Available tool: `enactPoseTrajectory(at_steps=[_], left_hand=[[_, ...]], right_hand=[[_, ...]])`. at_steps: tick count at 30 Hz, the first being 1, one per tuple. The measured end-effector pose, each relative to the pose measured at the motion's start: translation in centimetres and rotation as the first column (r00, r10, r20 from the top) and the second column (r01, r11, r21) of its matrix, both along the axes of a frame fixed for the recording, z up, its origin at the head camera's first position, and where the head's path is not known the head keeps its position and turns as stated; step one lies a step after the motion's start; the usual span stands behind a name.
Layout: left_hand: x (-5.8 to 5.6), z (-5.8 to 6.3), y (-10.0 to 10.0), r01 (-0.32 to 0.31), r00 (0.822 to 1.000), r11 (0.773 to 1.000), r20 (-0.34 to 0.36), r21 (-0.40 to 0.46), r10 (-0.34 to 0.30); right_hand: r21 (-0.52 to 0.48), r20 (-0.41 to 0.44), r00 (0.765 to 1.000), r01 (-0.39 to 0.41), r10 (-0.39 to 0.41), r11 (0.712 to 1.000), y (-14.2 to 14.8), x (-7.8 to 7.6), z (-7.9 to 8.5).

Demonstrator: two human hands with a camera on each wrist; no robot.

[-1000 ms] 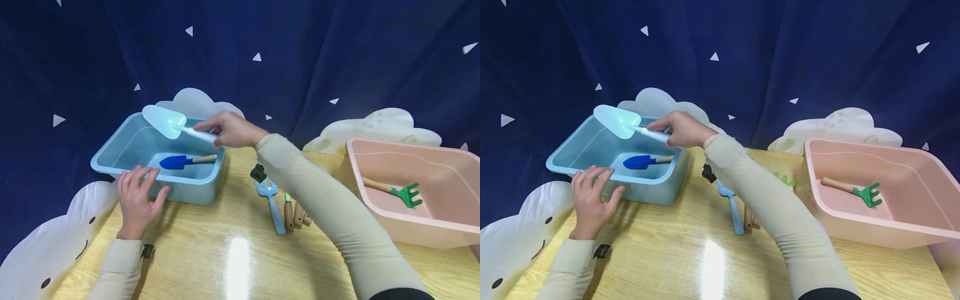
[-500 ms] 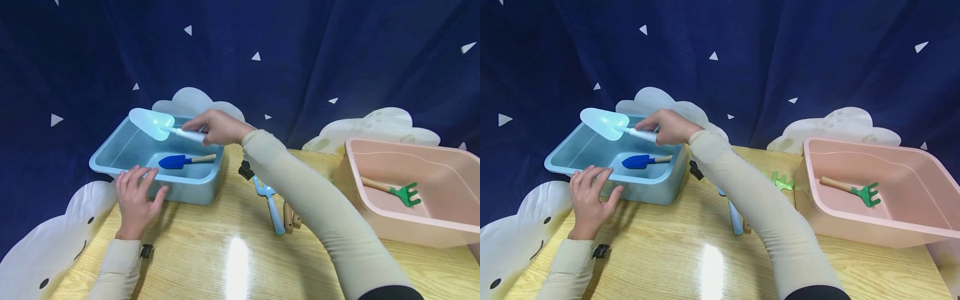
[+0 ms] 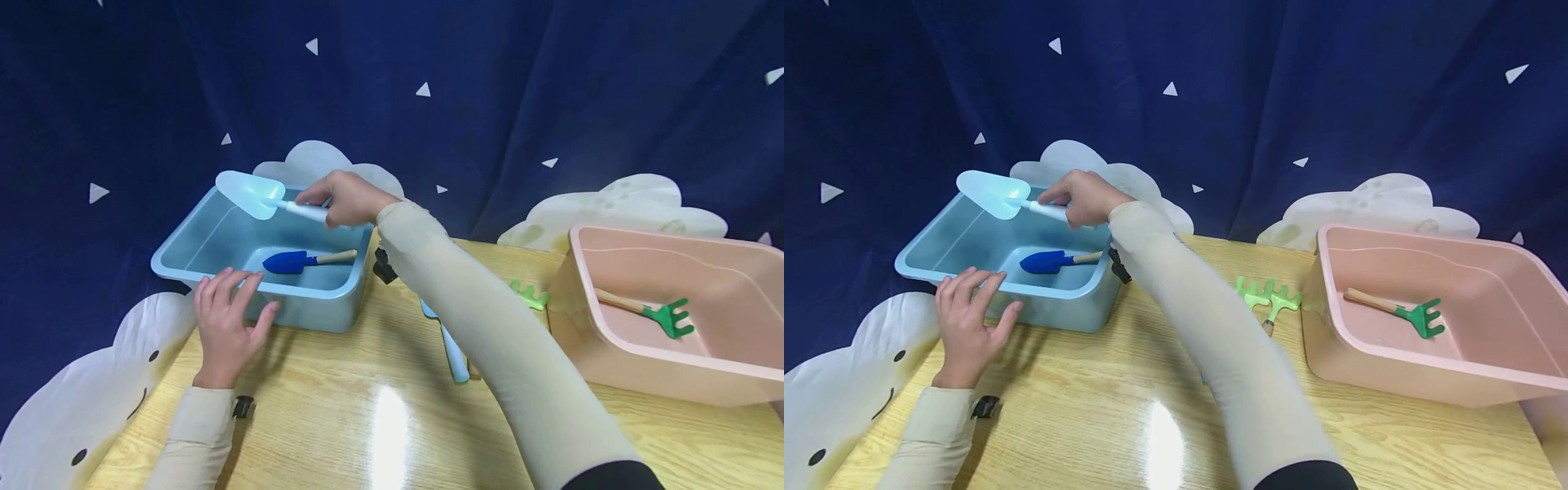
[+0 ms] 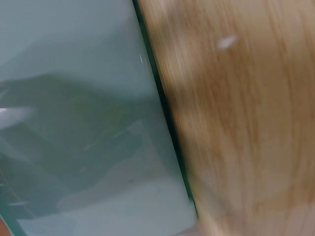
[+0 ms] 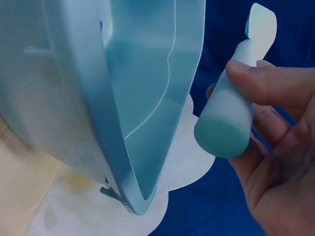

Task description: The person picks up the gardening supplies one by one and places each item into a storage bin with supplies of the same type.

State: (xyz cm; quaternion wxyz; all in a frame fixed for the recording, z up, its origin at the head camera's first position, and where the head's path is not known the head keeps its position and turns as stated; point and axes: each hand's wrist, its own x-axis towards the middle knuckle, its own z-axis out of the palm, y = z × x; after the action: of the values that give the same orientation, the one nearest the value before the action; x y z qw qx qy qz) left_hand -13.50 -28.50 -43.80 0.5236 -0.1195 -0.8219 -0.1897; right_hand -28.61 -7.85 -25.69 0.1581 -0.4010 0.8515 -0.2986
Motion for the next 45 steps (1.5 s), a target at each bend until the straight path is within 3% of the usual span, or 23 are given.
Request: enactPoseTrajectory(at_steps=[17,24,29,37,45], left_hand=[[-0.5,0.0,0.5,0.016,1.0,1.0,0.022,-0.02,-0.016],[-0.5,-0.2,0.9,0.024,1.0,0.999,0.019,-0.027,-0.023],[-0.4,-0.5,1.2,0.037,0.999,0.999,0.013,-0.029,-0.036],[-0.5,-0.2,1.0,0.045,0.999,0.999,-0.005,-0.004,-0.045],[-0.6,-0.2,0.7,0.021,1.0,1.0,-0.015,0.002,-0.021]], right_hand=[[0.032,0.01,1.0,0.019,-0.019,0.999,-0.3,-0.2,-0.3],[0.02,0.028,1.0,0.009,-0.009,1.0,-0.6,0.2,-1.4],[0.017,0.003,0.997,0.071,-0.071,0.997,-0.5,0.1,-2.3],[0.073,-0.059,0.99,0.129,-0.125,0.989,1.1,-0.7,-2.2],[0.123,-0.112,0.985,0.143,-0.13,0.982,4.3,-1.6,-1.5]])
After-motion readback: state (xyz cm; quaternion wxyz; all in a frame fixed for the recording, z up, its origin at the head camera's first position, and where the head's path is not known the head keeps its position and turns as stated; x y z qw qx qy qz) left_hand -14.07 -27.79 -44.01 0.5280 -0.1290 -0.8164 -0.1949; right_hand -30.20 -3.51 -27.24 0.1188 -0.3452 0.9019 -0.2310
